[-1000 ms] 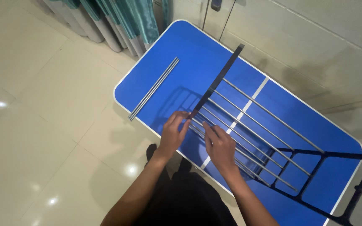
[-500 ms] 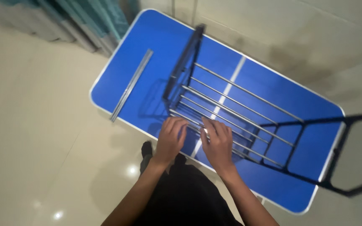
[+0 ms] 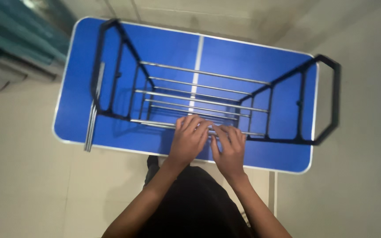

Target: The person assembles a metal dish rack by inserting multiple horizontal rods into the side frames. They pick up each rod from a blue table and slide it into place, repeating the process until the rack is fully assembled.

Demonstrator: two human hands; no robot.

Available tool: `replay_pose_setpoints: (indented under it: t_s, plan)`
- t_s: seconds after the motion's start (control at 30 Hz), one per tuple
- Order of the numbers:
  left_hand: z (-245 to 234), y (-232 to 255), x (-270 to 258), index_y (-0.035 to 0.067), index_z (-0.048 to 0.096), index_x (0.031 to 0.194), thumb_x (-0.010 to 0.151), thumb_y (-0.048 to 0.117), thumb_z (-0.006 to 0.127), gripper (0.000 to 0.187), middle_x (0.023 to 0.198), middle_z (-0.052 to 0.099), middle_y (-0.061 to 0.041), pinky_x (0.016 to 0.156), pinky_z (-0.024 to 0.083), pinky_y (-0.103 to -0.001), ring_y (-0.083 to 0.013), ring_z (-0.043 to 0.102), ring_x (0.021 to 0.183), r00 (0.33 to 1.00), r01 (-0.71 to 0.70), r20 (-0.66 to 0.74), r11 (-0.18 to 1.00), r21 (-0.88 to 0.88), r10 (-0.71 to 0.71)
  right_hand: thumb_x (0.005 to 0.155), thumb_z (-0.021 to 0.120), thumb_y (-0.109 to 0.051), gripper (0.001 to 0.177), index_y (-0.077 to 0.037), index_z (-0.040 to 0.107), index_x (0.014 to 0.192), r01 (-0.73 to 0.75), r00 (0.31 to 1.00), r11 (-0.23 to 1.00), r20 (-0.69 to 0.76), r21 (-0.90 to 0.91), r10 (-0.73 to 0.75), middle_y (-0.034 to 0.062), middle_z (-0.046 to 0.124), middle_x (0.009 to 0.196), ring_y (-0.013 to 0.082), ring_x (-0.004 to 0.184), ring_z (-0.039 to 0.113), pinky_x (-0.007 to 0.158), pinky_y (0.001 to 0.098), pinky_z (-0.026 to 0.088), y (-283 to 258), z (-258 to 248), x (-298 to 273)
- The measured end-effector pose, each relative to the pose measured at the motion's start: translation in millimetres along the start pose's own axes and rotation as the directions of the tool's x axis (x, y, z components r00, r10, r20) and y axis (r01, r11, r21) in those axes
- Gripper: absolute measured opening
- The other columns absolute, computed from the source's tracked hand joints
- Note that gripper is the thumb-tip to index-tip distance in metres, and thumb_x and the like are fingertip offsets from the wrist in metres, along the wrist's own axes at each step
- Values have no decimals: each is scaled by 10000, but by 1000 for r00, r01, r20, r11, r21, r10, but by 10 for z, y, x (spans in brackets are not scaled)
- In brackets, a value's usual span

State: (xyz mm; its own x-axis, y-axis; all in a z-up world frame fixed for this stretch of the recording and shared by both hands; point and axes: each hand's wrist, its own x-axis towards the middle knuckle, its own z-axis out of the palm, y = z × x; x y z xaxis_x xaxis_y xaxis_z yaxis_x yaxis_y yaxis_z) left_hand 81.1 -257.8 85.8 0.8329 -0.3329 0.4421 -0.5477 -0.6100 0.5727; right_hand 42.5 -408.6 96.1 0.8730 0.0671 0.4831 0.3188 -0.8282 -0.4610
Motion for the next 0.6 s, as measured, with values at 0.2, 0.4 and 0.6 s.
replay_pose_setpoints:
  t_s: [0.2,0.4,0.6]
  plan:
    - [347,215,136,61,699,1168,899,135,732,281,1103,657,-79,997,398,-435,-247,596,1128,990,-79,107,993,-93,89,901,719,-36,195,-23,718,1096,-175,979,984,-104,-12,173,108,710,983,293,905,676,808,395,524,383,-251,-303]
    - [625,370,245,56,706,1172,850,155,745,339,1098,666,-93,955,405,-440,-254,613,1077,978,-147,137,985,-96,159,920,809,-139,248,-46,674,734,-567,813,819,-217,-86,540,89,694,676,184,572,661,550,328,489,709,-602,-565]
    - [767,342,297,53,722,1123,891,75,711,233,946,693,-69,869,401,-404,-212,682,907,970,-152,187,988,-31,155,912,756,-114,208,24,728,1064,-538,795,831,-242,142,557,120,741,831,200,666,712,553,301,526,753,-677,-426]
